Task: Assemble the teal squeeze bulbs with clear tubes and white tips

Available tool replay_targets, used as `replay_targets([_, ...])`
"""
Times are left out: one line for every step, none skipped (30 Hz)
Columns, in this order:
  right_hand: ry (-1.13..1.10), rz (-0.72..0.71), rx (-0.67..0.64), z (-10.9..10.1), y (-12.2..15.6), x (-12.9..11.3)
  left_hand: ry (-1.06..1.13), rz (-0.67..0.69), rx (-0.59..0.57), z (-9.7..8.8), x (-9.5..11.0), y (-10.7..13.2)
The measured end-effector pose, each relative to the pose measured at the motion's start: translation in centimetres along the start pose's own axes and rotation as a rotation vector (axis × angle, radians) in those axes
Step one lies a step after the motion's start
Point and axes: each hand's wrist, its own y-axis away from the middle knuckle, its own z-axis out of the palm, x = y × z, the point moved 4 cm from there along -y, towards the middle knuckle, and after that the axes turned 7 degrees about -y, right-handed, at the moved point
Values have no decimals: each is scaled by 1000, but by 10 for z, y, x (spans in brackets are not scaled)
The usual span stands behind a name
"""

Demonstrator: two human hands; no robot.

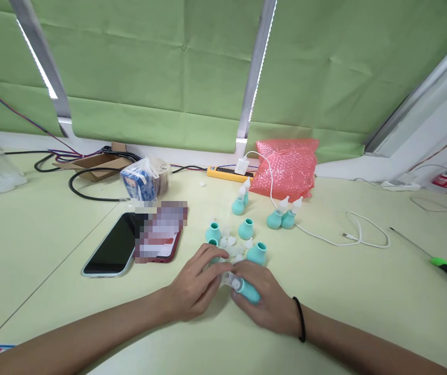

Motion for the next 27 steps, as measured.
replay_targets([-1,-15,-10,1,0,0,19,-12,13,-1,0,0])
replay_targets([4,-28,-12,1,1,-1,26,-20,28,-2,0,-1])
replay_targets([15,-33,-15,1,2,-1,24,-26,40,-3,0,-1])
replay_targets([30,-33,-16,1,3,-1,17,-31,48,-3,1,-1])
replay_targets([42,-32,-13,1,3,-1,7,-34,53,-4,1,-1])
replay_targets([46,-34,-16,1,3,-1,-4,-37,48,-4,2,-1])
replay_targets([38,-38,-27,1,3,-2,-16,-47,32,-3,3,-1])
replay_targets([22,-42,-46,1,3,-2,-25,-61,8,-2,4,-1])
replay_targets([2,-42,-67,2,2,-3,-36,-80,-20,-1,4,-1])
replay_targets([-15,-40,-85,2,1,-4,-47,-104,-51,0,4,-1])
replay_targets([-25,-41,-95,2,0,-4,-57,-133,-88,2,3,-1])
replay_targets([-23,-49,-95,2,0,-5,-62,-165,-126,3,2,0])
replay_targets([-12,-66,-81,2,0,-5,-62,-191,-158,5,1,0])
replay_targets([4,-86,-65,2,0,-6,-61,-210,-182,6,1,0])
replay_targets([19,-102,-49,3,0,-6,-65,-217,-190,6,0,0])
replay_targets([36,-110,-37,3,1,-5,-77,-204,-177,6,1,-1])
replay_targets([53,-109,-31,3,2,-4,-101,-170,-144,5,2,-1])
replay_targets([67,-100,-31,4,2,-4,-138,-116,-101,4,5,-1])
replay_targets([75,-88,-38,4,2,-3,-183,-53,-63,3,7,-1])
replay_targets([78,-74,-46,4,3,-2,-230,7,-36,2,10,-1])
replay_targets([76,-60,-50,4,3,-2,-273,56,-21,2,12,0])
replay_targets([68,-44,-50,4,2,-2,-314,89,-7,3,14,0])
replay_targets([54,-24,-44,4,2,-1,-351,108,3,2,14,0])
replay_targets([36,-1,-33,3,2,-1,-384,124,10,2,15,0])
replay_targets([14,24,-15,3,2,0,-414,143,13,2,16,0])
replay_targets([-13,50,-1,2,2,0,-442,169,10,1,16,-1])
replay_targets([-43,79,9,2,2,1,-468,197,4,1,17,-2])
